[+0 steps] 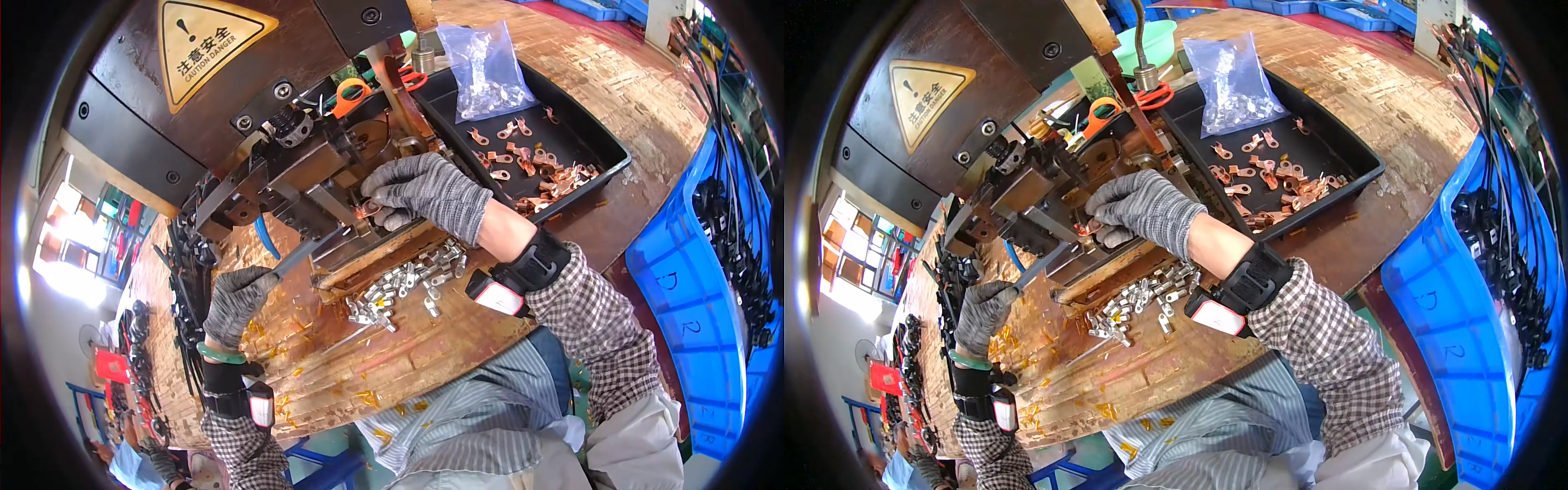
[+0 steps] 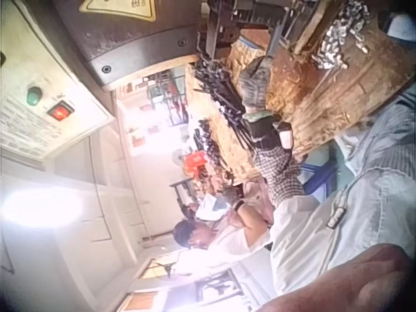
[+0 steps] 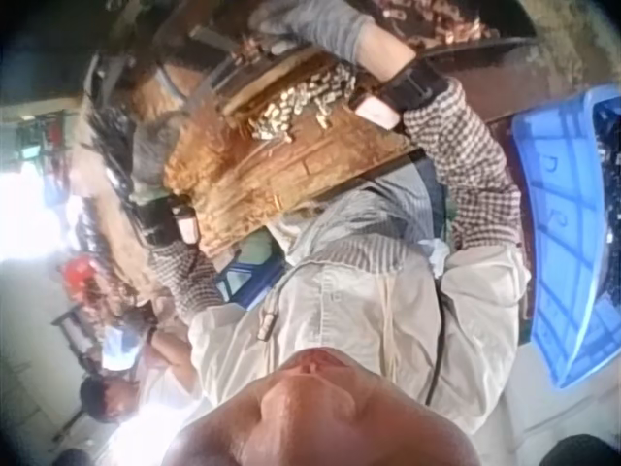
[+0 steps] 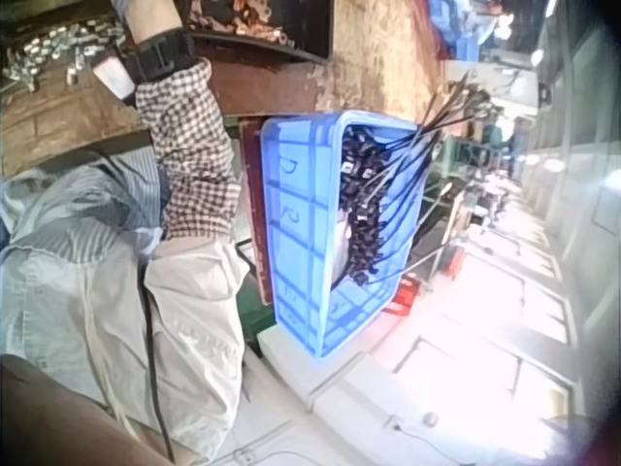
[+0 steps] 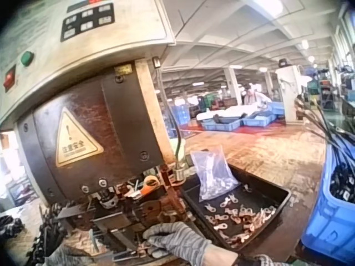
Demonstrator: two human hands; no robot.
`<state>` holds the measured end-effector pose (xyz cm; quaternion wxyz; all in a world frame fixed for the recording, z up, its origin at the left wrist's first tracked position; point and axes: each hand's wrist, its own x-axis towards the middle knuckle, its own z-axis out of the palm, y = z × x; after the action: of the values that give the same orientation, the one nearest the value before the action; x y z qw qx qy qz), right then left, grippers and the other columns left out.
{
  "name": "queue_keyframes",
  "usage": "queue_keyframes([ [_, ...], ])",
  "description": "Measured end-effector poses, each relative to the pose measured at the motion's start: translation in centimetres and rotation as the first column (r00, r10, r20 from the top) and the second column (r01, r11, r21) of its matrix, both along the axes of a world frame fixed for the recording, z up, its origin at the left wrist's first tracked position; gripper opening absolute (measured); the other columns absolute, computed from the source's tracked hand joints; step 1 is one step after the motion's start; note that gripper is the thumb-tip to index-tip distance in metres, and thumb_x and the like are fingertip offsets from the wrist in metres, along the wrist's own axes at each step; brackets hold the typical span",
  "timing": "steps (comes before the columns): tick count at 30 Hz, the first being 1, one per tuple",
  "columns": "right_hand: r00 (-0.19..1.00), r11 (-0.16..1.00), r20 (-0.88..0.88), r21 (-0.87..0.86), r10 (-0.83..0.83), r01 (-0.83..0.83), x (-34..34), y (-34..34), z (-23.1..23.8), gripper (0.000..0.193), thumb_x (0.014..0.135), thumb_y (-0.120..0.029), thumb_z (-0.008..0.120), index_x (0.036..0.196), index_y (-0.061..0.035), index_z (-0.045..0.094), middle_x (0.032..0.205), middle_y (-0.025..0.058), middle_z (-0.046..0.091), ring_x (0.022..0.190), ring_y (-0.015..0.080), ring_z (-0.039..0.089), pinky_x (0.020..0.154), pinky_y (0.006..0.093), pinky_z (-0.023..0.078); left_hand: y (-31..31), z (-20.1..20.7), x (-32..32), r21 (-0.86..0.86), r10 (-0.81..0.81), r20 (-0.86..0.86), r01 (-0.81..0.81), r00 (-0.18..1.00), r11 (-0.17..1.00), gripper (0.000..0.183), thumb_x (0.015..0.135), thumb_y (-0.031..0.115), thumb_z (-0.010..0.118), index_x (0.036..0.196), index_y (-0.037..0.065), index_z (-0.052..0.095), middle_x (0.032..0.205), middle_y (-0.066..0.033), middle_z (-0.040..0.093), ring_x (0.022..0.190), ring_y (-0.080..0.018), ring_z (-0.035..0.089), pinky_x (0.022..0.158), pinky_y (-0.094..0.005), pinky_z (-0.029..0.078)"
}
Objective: Crimping metal connectors onto industrial cables using a bench-top press.
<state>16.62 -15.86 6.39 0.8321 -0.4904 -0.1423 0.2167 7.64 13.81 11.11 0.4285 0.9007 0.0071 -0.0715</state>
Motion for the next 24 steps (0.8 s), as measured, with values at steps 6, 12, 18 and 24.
queue_keyframes([
  [6, 0.998, 0.998, 0.049, -0.042, -0.045, 0.047, 0.5, 0.2, -0.2, 0.012, 0.078, 0.000, 0.060, 0.089, 0.0059, 0.060, 0.077, 0.0137, 0.063, 0.061, 0.0190, 0.063, 0.053, 0.0254, 0.056, -0.2, 0.0, 0.2, 0.020, 0.014, 0.020, -0.014, 1.000, 1.000, 0.020, 0.079, 0.018, 0.063, 0.086, -0.001, 0.065, 0.062, 0.0060, 0.051, 0.054, -0.0017, 0.040, 0.048, -0.0175, 0.031],
  [12, 0.988, 0.989, 0.133, -0.118, -0.072, 0.088, 0.4, 0.0, 0.0, 0.012, 0.078, -0.001, 0.060, 0.088, 0.0058, 0.061, 0.073, 0.0123, 0.062, 0.058, 0.0173, 0.063, 0.049, 0.0247, 0.054, -0.2, 0.1, 0.3, 0.053, 0.006, 0.007, -0.007, 1.000, 0.999, 0.021, 0.080, 0.018, 0.063, 0.086, -0.001, 0.065, 0.061, 0.0054, 0.051, 0.054, -0.0019, 0.041, 0.048, -0.0182, 0.031],
  [18, 0.987, 0.985, 0.156, -0.160, -0.035, 0.060, 0.6, -0.1, -0.1, 0.017, 0.079, -0.005, 0.060, 0.093, 0.0047, 0.059, 0.076, 0.0105, 0.062, 0.061, 0.0156, 0.062, 0.051, 0.0230, 0.053, -0.1, 0.0, 0.3, 0.033, 0.015, 0.000, -0.015, 1.000, 0.999, 0.020, 0.079, 0.018, 0.063, 0.086, -0.001, 0.065, 0.063, 0.0041, 0.053, 0.055, -0.0024, 0.042, 0.048, -0.0184, 0.033],
  [24, 0.946, 0.927, 0.297, -0.301, -0.130, 0.222, 0.3, -0.9, 0.3, 0.022, 0.081, -0.017, 0.061, 0.093, 0.0012, 0.060, 0.071, 0.0057, 0.061, 0.056, 0.0112, 0.058, 0.048, 0.0222, 0.049, 0.1, -0.2, 0.3, 0.031, 0.021, 0.006, -0.021, 1.000, 0.999, 0.020, 0.079, 0.017, 0.064, 0.088, -0.001, 0.065, 0.064, 0.0035, 0.055, 0.056, -0.0030, 0.044, 0.049, -0.0185, 0.034],
])
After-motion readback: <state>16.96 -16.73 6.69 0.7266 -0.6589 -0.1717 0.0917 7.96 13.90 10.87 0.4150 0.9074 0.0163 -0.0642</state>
